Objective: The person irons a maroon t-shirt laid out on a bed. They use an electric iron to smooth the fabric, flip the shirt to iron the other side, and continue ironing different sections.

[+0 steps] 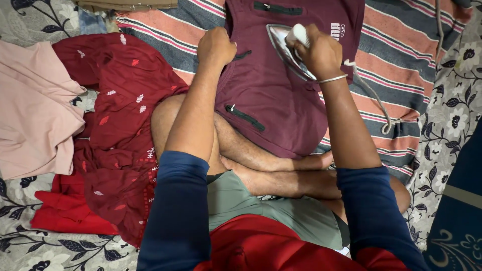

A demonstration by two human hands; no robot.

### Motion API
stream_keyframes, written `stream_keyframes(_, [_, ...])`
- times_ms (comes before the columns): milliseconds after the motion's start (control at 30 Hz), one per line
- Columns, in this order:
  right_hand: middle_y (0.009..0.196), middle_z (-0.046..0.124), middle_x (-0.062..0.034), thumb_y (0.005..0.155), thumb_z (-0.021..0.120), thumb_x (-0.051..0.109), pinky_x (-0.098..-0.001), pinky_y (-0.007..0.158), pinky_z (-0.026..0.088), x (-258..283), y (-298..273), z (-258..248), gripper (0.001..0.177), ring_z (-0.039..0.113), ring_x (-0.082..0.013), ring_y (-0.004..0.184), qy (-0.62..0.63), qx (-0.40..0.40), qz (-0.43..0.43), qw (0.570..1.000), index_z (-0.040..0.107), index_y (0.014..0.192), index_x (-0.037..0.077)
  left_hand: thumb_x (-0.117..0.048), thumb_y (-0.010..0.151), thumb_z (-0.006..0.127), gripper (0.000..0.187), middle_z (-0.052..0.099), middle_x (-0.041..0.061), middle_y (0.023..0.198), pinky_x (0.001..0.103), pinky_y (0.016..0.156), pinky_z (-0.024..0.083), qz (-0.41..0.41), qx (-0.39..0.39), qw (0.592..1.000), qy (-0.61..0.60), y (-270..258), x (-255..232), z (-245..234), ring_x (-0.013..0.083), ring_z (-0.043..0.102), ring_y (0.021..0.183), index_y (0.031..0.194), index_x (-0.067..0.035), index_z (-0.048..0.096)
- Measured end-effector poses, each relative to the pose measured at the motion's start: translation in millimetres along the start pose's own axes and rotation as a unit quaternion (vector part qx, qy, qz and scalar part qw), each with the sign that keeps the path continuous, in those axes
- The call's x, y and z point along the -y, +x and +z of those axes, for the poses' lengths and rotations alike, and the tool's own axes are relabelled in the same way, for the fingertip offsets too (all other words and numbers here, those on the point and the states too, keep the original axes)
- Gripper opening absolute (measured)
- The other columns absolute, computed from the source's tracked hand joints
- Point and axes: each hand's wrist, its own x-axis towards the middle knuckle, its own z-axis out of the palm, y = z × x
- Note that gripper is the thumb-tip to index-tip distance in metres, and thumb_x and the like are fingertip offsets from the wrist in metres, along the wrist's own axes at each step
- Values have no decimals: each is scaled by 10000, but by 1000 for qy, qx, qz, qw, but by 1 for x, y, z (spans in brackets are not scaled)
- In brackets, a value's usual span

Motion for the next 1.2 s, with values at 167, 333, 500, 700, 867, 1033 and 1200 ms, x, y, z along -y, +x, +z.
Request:
stream_keyframes(167, [945,739,-180,960,792,436,-510,671,529,16,-12,-12,392,706,-408,843,0,73,-99,992,666,1070,82,-254,837,792,271,732,212,1024,503,824,563,10,7,1000,24,-1,-1,0,404,698,989,980,-31,738])
stream_keyframes(333, [959,744,-167,956,782,373,-497,678,538,17,-10,3,333,707,-399,828,-19,28,-66,997,664,1081,88,-253,846,784,281,729,221,1027,500,831,563,12,8,999,29,-3,0,0,407,696,997,997,-21,732])
stream_keyframes(500, [930,745,-161,989,798,410,-510,685,532,33,1,12,374,708,-395,833,-11,-31,12,999,645,1063,76,-234,847,761,273,736,191,1053,490,836,567,-1,31,999,45,0,-1,2,389,699,1016,1017,-23,726])
stream_keyframes(700, [918,744,-173,943,807,447,-499,675,539,51,-3,-8,386,707,-401,819,9,61,-116,991,674,1065,106,-141,804,696,261,730,202,1094,489,862,567,-31,72,996,50,1,-2,-1,396,690,1048,1036,-27,728])
stream_keyframes(867, [962,760,-155,963,783,355,-502,697,543,47,-4,9,305,720,-396,863,28,-31,-19,999,651,1055,97,-152,809,700,246,728,207,1085,487,868,564,-28,74,995,56,0,-1,-1,397,689,1049,1021,-32,736])
stream_keyframes(1033, [890,737,-205,968,778,346,-541,682,519,34,2,19,343,700,-439,827,-19,-55,98,993,607,1054,61,-143,815,693,234,730,206,1087,483,871,569,-24,73,995,62,0,-1,-2,397,694,1046,1015,-32,741])
stream_keyframes(1200, [903,736,-216,942,787,353,-539,683,522,40,-1,12,340,699,-446,835,6,-25,35,999,633,1069,78,-181,819,718,245,737,192,1069,491,842,576,-22,80,995,61,0,-3,-3,390,703,1025,1014,-35,739])
